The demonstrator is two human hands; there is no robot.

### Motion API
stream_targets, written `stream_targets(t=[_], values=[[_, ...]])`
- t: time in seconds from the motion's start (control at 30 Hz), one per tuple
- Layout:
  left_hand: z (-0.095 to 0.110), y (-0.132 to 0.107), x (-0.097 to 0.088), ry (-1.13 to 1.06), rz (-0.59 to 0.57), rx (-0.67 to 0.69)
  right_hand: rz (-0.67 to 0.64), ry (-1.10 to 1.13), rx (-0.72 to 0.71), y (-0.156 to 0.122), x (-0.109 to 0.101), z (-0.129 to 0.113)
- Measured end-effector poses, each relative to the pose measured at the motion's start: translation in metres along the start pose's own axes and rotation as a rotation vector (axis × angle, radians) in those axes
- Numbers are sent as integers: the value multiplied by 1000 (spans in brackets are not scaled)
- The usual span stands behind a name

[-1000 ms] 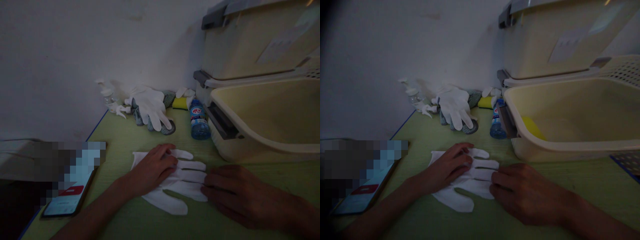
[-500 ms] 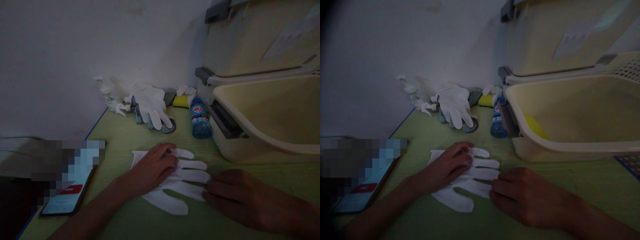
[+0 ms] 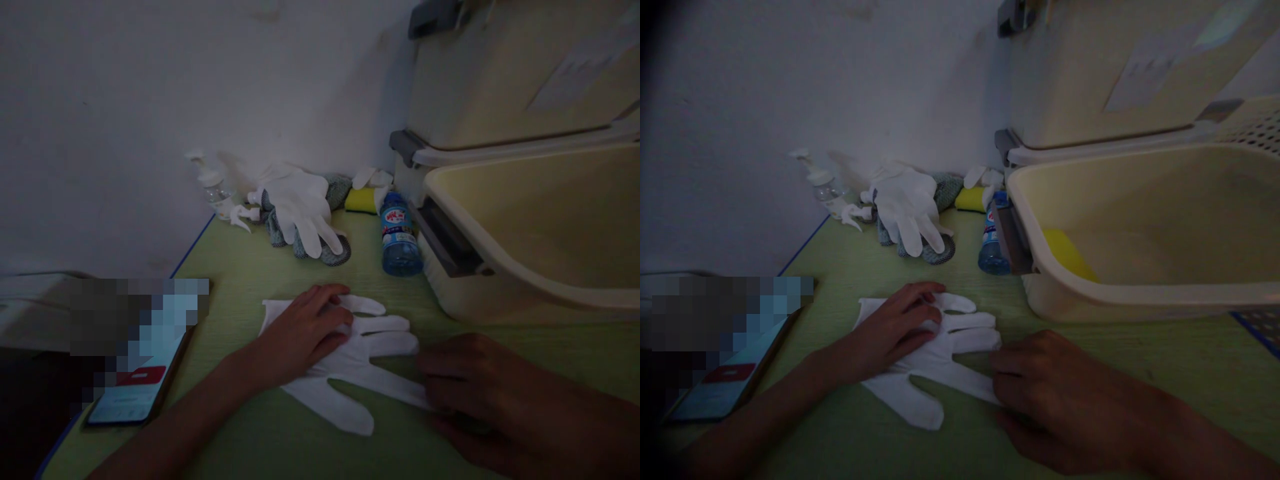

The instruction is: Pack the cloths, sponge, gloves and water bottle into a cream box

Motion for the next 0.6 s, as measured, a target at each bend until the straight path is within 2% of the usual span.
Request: stream_targets(t=[0.33,0.43,0.53,0.6], values=[[2,-1,1,54,29,26,119,-106,-177,2,-10,-9],[7,-3,-2,115,74,96,235,-133,-185,3,-16,-13],[17,-6,-8,194,170,176,374,-194,-146,3,-22,-14],[24,-8,-10,198,230,179,436,-235,-89,4,-24,-12]])
Point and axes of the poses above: each hand's wrist, its own y-axis towards the middle knuckle, its own x-axis out of the palm, z = x × y, the point moved 5 cm from there along y, towards the middle knuckle, and after that the axes turned 12 degrees about -y, right-handed, at the moved point
